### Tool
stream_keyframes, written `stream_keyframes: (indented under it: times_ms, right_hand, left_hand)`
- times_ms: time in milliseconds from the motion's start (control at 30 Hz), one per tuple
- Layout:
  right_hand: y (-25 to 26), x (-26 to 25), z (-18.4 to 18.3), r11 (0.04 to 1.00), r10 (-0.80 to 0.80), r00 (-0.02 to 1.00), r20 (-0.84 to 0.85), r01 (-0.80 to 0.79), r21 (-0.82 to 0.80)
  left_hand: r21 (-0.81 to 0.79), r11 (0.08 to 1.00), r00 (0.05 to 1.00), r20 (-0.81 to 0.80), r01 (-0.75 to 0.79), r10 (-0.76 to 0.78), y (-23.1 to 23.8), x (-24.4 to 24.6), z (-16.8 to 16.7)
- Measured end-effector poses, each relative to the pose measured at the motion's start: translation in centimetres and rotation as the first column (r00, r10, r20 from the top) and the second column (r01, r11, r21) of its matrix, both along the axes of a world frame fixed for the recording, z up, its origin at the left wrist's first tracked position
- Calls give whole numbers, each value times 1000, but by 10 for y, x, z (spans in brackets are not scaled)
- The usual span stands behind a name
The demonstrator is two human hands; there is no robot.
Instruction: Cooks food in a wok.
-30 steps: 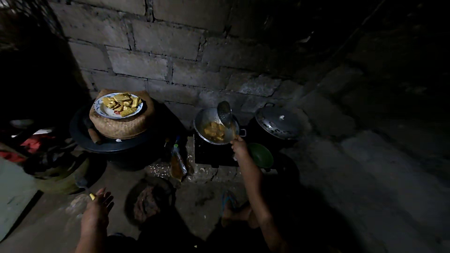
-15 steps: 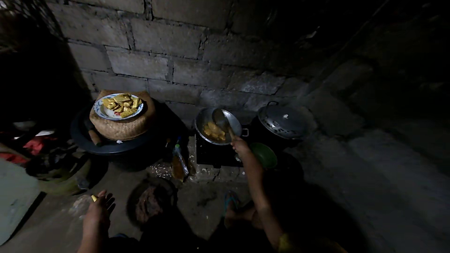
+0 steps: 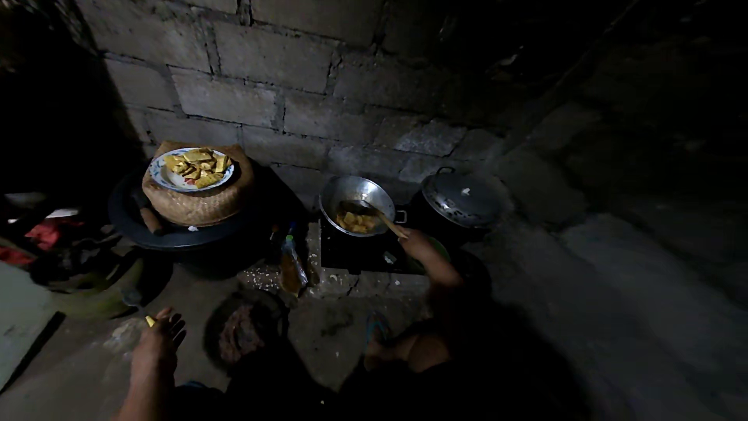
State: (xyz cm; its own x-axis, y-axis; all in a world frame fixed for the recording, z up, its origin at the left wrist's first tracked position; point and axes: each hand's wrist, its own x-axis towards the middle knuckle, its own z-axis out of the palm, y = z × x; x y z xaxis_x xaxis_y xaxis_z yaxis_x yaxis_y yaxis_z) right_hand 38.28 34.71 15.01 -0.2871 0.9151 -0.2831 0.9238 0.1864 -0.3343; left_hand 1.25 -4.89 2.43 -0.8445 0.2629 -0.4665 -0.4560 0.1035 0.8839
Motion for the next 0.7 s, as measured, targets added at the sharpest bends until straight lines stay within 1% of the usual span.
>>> stream_keyframes:
  times_ms: [133, 200, 267, 367, 433, 500, 600, 700]
  right_hand:
    - [-7, 18, 29, 998, -21, 1000, 14, 20, 55]
    - [-11, 25, 43, 998, -22, 998, 52, 19, 65]
    - [-16, 33, 56, 998, 0, 997, 79, -5, 65]
    - [-21, 43, 65, 998, 53, 994, 98, -57, 39]
    - [-27, 44, 64, 997, 75, 990, 118, -78, 21]
    - [-29, 41, 57, 997, 78, 987, 140, -80, 8]
    - [-24, 31, 36, 996, 90, 986, 139, -90, -6]
    - [-21, 18, 16, 999, 51, 994, 99, -52, 6]
  left_hand:
    - [3, 1000, 1000, 5, -2, 2, 1, -1, -2]
    - [16, 1000, 1000, 14, -12, 12, 2, -1, -3]
    - [25, 1000, 1000, 22, -13, 12, 3, 0, -1]
    - [21, 1000, 1000, 29, -12, 11, 5, 1, 0]
    - [14, 1000, 1000, 26, -14, 14, 6, 2, 1]
    - [9, 1000, 999, 28, -19, 18, 7, 3, 2]
    - [2, 1000, 999, 35, -22, 22, 7, 4, 5]
    - [4, 1000, 999, 30, -17, 16, 7, 2, 1]
